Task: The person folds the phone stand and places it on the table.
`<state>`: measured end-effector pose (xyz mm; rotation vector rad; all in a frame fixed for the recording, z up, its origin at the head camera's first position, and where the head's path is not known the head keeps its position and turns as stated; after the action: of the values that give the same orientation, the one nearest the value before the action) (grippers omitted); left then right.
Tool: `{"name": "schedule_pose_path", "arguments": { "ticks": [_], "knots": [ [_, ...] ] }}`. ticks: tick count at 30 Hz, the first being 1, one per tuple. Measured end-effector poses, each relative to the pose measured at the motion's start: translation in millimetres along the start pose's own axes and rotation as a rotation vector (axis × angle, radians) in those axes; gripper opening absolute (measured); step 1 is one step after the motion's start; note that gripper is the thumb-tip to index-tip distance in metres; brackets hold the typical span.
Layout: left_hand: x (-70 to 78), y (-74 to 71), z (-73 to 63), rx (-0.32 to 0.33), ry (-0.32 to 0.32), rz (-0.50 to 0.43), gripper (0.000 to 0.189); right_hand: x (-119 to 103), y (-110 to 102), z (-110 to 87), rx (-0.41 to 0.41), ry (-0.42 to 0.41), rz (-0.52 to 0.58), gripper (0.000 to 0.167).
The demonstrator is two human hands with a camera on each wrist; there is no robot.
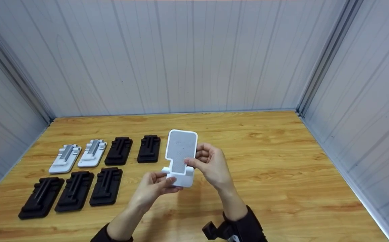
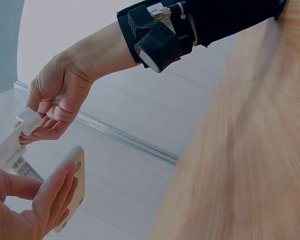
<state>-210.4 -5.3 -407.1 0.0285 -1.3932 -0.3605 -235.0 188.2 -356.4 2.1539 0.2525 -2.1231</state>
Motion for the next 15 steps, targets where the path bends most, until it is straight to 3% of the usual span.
{"name": "schedule_pose_path", "arguments": {
  "ticks": [8, 15],
  "knots": [
    [2.0, 1.9, -0.5, 0.002, 0.006, -0.002, 0.035, 2, 11, 1.2, 0.155, -0.045, -0.054, 0.019],
    [3.8, 3.5, -1.6, 0.015, 0.003, -0.011, 0.034, 9, 19, 4.1, 0.267, -0.273, -0.142, 0.021]
  ]
}}
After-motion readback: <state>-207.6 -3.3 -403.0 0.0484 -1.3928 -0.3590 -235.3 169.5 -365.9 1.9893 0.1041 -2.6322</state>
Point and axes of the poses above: each hand's wrist, its own z-axis towards the middle knuckle, its own y-axis out of the palm, x = y × z, the point moved 2 cm from there along z, towards the middle knuckle, and after that the axes turned 12 degrees about y, right-handed, at the moved point
